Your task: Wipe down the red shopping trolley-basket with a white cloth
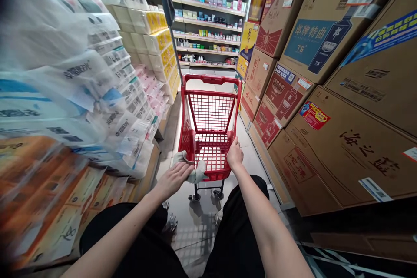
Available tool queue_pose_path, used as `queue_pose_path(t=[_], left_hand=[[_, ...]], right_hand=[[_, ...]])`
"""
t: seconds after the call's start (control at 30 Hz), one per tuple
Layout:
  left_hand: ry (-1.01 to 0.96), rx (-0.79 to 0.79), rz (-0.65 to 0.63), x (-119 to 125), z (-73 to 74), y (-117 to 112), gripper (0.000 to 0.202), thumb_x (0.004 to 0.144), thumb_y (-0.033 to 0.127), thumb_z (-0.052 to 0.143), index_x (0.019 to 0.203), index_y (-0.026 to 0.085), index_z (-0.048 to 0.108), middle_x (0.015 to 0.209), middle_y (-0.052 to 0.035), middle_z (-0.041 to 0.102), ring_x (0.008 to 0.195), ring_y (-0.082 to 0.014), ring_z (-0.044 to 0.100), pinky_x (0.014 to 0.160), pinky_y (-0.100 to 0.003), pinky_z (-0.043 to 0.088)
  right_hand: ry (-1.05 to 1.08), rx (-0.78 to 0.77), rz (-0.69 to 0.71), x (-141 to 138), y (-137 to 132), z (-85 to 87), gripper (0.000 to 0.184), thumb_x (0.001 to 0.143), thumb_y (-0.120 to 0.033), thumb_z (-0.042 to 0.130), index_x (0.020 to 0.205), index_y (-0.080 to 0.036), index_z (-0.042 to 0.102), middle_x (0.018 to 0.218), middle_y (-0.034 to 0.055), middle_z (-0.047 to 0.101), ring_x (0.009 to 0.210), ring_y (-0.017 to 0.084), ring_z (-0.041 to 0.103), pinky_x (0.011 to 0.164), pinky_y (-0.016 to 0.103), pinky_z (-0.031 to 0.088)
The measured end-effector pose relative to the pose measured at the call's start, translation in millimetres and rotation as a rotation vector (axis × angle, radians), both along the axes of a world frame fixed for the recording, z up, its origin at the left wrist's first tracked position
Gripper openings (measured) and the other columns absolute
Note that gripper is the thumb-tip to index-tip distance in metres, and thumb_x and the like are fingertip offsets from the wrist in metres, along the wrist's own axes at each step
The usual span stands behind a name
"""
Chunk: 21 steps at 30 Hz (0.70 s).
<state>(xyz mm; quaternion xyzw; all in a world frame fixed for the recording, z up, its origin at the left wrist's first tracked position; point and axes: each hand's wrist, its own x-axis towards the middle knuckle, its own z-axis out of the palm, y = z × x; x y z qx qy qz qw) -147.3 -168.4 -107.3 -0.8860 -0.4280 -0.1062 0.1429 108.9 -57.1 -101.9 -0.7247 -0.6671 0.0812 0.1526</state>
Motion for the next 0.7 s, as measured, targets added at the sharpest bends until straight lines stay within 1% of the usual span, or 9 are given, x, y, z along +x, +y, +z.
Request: queue_pose_path(t=[0.1, 0.2, 0.33, 0.4, 0.47, 0.5, 0.57, 0.63, 0.7], left_hand=[[-0.009, -0.002, -0.074, -24, -0.4, 6, 0.045, 0.088, 0.008, 0.035, 0.132, 0.015, 0.044, 0.127, -0.0113, 0.053, 0.127, -0.0220, 0.040, 0.109, -0.042, 0.029], [-0.099, -0.044, -0.066, -37, 2.4, 8, 0.049, 0.090, 0.008, 0.032, 0.136, 0.020, 0.040, 0.138, -0.0085, 0.046, 0.137, -0.0208, 0.026, 0.113, -0.045, 0.022], [-0.319, -0.154, 0.031, -30, -0.9, 0, 0.044, 0.093, 0.019, 0.032, 0.135, 0.021, 0.042, 0.144, -0.0067, 0.039, 0.141, -0.0216, 0.016, 0.112, -0.045, 0.026], [-0.473, -0.173, 0.153, -20, -7.2, -3, 0.044, 0.093, 0.022, 0.031, 0.136, 0.021, 0.040, 0.147, -0.0081, 0.033, 0.141, -0.0227, 0.014, 0.110, -0.044, 0.030], [-0.634, -0.154, 0.333, -13, -12.8, -2, 0.048, 0.094, 0.024, 0.029, 0.141, 0.019, 0.031, 0.149, -0.0119, 0.027, 0.140, -0.0245, 0.018, 0.106, -0.043, 0.035], [-0.698, -0.145, 0.418, -11, -14.2, 2, 0.050, 0.094, 0.026, 0.028, 0.144, 0.018, 0.025, 0.148, -0.0148, 0.028, 0.138, -0.0256, 0.023, 0.103, -0.042, 0.038], [-0.766, -0.163, 0.555, -12, -12.7, 14, 0.055, 0.094, 0.028, 0.027, 0.146, 0.013, 0.015, 0.140, -0.0200, 0.039, 0.131, -0.0274, 0.037, 0.096, -0.041, 0.043], [-0.760, -0.219, 0.637, -15, -6.1, 30, 0.056, 0.094, 0.028, 0.026, 0.145, 0.008, 0.016, 0.128, -0.0210, 0.051, 0.120, -0.0287, 0.049, 0.091, -0.041, 0.046], [-0.734, -0.259, 0.700, -15, 1.8, 42, 0.054, 0.093, 0.028, 0.027, 0.143, 0.006, 0.022, 0.124, -0.0216, 0.055, 0.115, -0.0298, 0.053, 0.090, -0.042, 0.046]], right_hand=[[-0.002, 0.005, 0.020, -2, 4, 0.4, 0.063, 0.085, -0.012, 0.039, 0.143, -0.009, 0.013, 0.114, 0.0194, 0.056, 0.092, 0.024, 0.063, 0.075, 0.031, 0.047], [0.002, 0.016, 0.035, -5, 7, 2.7, 0.061, 0.085, -0.012, 0.039, 0.142, -0.010, 0.015, 0.113, 0.0183, 0.056, 0.092, 0.024, 0.063, 0.075, 0.031, 0.048], [-0.007, 0.002, 0.015, -12, 7, 5.7, 0.059, 0.085, -0.009, 0.038, 0.140, -0.011, 0.019, 0.111, 0.0171, 0.057, 0.090, 0.022, 0.063, 0.074, 0.029, 0.048], [-0.012, 0.006, 0.003, -16, 6, 5.2, 0.059, 0.085, -0.008, 0.038, 0.140, -0.011, 0.019, 0.110, 0.0170, 0.056, 0.090, 0.022, 0.063, 0.074, 0.029, 0.048], [-0.014, 0.018, 0.000, -19, 6, 3.4, 0.059, 0.084, -0.008, 0.037, 0.140, -0.011, 0.018, 0.111, 0.0175, 0.056, 0.090, 0.022, 0.063, 0.073, 0.030, 0.048], [-0.014, 0.021, 0.000, -21, 5, 2.3, 0.059, 0.084, -0.008, 0.037, 0.140, -0.011, 0.018, 0.111, 0.0179, 0.056, 0.089, 0.023, 0.063, 0.073, 0.030, 0.048], [-0.011, 0.016, 0.005, -24, 5, 0.5, 0.061, 0.083, -0.008, 0.039, 0.140, -0.010, 0.017, 0.111, 0.0185, 0.055, 0.089, 0.023, 0.063, 0.072, 0.030, 0.049], [-0.012, 0.012, 0.012, -26, 5, -0.2, 0.063, 0.082, -0.009, 0.041, 0.140, -0.009, 0.016, 0.112, 0.0188, 0.054, 0.089, 0.023, 0.063, 0.072, 0.030, 0.049], [-0.015, 0.016, 0.016, -28, 5, 0.1, 0.065, 0.082, -0.009, 0.043, 0.140, -0.009, 0.015, 0.114, 0.0191, 0.054, 0.089, 0.023, 0.063, 0.072, 0.030, 0.049]])
